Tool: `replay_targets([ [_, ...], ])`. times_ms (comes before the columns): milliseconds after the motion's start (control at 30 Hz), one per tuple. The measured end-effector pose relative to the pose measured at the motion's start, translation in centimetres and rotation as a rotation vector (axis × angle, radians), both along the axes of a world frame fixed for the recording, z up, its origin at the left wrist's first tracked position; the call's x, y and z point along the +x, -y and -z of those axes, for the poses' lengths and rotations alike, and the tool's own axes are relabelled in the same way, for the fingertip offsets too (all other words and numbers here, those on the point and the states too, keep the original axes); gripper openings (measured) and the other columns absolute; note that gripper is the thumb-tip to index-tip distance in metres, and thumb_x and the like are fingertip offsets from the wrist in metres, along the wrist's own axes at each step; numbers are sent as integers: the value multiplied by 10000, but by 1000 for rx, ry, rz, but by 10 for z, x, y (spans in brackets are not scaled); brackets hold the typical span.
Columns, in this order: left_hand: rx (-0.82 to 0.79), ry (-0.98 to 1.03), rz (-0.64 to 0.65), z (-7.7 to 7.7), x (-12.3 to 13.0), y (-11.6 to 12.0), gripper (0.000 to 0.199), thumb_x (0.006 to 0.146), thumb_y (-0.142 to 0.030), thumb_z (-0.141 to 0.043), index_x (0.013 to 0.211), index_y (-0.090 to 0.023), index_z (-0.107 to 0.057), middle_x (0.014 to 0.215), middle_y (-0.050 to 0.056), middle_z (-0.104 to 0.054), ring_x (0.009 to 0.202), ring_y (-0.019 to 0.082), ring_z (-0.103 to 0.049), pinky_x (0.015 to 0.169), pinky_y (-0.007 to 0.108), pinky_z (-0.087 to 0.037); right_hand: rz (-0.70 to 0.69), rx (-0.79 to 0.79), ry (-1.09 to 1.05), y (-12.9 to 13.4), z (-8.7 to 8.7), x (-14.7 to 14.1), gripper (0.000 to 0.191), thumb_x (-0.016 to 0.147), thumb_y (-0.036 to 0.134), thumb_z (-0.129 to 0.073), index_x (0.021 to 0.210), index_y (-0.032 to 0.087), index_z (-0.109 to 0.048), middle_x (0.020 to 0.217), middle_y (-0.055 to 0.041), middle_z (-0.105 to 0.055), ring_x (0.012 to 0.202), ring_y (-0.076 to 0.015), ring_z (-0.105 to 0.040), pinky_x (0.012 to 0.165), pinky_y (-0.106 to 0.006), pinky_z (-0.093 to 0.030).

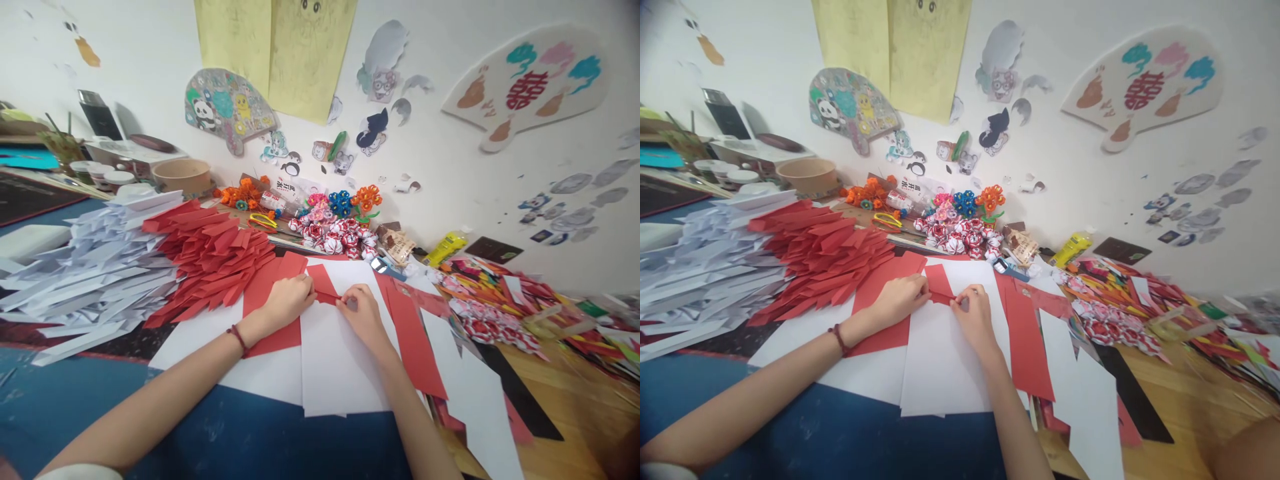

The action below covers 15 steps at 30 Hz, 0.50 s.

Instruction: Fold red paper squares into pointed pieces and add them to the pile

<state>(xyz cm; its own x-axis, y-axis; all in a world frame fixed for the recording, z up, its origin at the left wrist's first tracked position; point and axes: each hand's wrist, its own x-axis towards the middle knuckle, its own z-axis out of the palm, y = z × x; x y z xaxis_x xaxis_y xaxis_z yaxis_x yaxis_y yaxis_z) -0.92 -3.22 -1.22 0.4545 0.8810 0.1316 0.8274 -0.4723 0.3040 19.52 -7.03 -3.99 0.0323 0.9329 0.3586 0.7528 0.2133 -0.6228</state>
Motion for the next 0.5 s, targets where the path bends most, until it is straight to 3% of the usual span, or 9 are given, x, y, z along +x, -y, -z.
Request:
replay_targets([
  [133, 128, 33, 57, 1, 0, 1, 124, 877, -245, -497, 927, -191, -596, 952, 53, -632, 846, 183, -559, 656, 278, -364, 12, 13, -41, 1, -2, 0, 74, 733, 206, -602, 794, 208, -560, 887, -33, -523, 821, -198, -529, 779, -355, -449],
  [267, 306, -32, 277, 1, 0, 1, 254, 930, -214, -429, 1017, -251, -665, 956, 77, -590, 946, 212, -471, 759, 340, -309, 14, -5, -49, 0, -2, 0, 96, 728, 198, -590, 822, 203, -570, 913, -37, -523, 825, -197, -532, 784, -358, -452],
  [367, 358, -80, 419, 1, 0, -1, 311, 951, -252, -404, 1071, -325, -681, 909, 75, -563, 931, 213, -439, 743, 354, -270, 16, -15, -51, -1, -1, 0, 102, 725, 200, -591, 826, 202, -577, 921, -39, -525, 820, -194, -535, 790, -359, -455],
  [500, 437, -98, 499, 1, -3, -6, 285, 943, -314, -433, 1061, -340, -692, 888, 72, -560, 904, 216, -418, 712, 363, -241, 21, -6, -57, -2, 0, 1, 100, 716, 201, -591, 815, 206, -582, 915, -36, -531, 816, -194, -537, 778, -356, -457],
])
